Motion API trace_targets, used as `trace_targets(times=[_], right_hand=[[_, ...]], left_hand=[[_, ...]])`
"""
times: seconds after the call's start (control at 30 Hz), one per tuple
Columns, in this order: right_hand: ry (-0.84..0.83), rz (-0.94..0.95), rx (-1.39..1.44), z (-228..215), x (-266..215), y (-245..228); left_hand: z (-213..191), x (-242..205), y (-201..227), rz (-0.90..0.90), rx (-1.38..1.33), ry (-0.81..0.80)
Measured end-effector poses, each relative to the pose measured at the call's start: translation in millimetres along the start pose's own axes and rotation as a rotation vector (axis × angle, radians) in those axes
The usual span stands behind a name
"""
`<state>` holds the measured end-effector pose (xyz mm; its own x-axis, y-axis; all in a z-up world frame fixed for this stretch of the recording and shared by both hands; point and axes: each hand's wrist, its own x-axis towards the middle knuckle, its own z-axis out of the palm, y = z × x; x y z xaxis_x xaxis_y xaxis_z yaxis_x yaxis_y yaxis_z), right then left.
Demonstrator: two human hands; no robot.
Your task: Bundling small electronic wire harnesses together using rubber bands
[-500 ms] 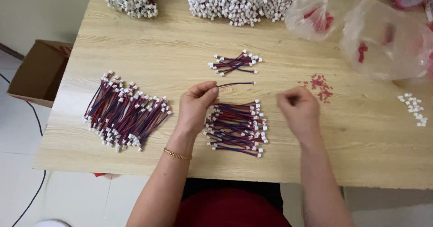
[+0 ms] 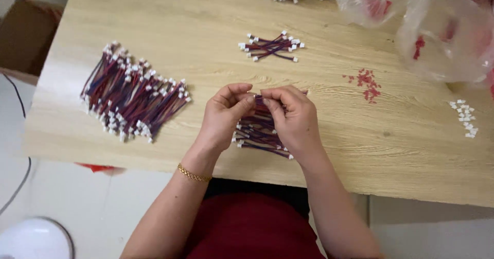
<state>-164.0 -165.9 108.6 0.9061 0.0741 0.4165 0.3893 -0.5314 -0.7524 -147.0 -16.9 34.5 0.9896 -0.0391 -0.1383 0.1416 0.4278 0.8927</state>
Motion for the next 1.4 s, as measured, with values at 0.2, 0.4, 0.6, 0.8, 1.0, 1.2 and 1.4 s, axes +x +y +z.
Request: trace_targets(times=[0.2, 0.4, 0.6, 0.8, 1.0, 1.2, 1.4], right_hand=[[0.019, -0.23, -0.262, 11, -6, 7], [-0.099, -0.04, 0.081, 21, -10, 12], [-0.05, 0.147, 0.227, 28, -18, 35], [-0.043, -0.031, 0.234, 21, -6, 22], [0.086, -0.016, 0.272, 23, -5, 24], [0.06, -0.027, 0.256, 10, 3, 6], [0.049, -0.051, 0.26, 7, 12, 18]], left_hand=[[-8, -10, -12, -0.006, -0.123, -0.013], [-12, -13, -9, -0.06, -0.137, -0.019], [-12, -10, 4, -0.06, -0.12, -0.067], [-13, -2, 4, -0.052, 0.002, -0.127], [-4, 4, 24, -0.061, -0.038, -0.154], [0, 9, 21, -0.095, -0.06, -0.142], [4, 17, 16, -0.086, 0.013, -0.169]])
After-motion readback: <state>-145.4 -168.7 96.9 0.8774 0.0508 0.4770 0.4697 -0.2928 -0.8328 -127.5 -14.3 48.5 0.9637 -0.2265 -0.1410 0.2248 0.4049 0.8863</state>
